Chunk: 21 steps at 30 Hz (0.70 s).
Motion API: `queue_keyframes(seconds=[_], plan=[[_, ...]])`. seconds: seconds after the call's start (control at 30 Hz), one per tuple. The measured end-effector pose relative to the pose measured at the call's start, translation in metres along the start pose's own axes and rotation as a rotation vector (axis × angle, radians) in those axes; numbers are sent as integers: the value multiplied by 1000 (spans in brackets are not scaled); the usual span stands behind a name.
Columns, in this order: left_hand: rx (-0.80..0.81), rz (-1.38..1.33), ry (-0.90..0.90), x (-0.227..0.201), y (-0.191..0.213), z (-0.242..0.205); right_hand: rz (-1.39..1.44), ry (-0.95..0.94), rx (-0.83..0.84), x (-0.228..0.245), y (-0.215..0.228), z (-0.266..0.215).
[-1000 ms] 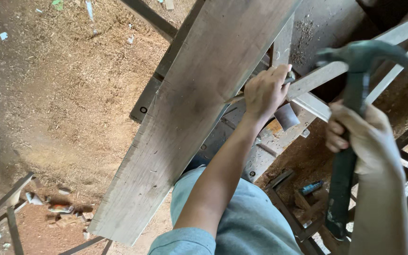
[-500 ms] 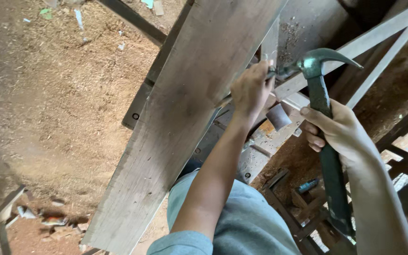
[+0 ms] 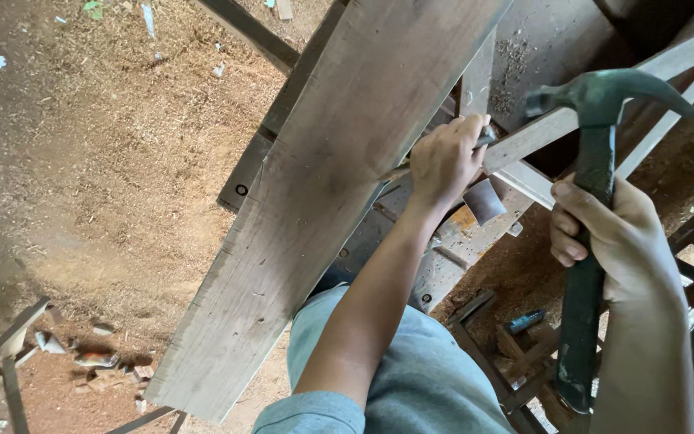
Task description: The person uses a hammer to drive a nail into a wooden plank that is positioned on a workbench.
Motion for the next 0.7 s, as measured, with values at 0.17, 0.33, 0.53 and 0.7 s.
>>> queue_keyframes(seconds=[0.17,0.33,0.53,0.7], plan=[[16,17,48,-5,8,9,-122,-146,7,-4,3,-5],[-23,15,73,-1,6,-1,-1,-15,-96,-1,-5,-9],[133,122,68,3,-18,3,-135,-152,-26,-12,1,1],[7,61,62,5,-17,-6,40,13,-39,1,2,-8]])
Point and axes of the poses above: each hand's wrist, its own z-axis towards the middle knuckle, its own y-axis out of the back of the hand, x = y × z, the point moved 1 cm from there along z, towards the middle knuckle, and after that the axes turned 14 degrees about z, right-handed, at the moved point
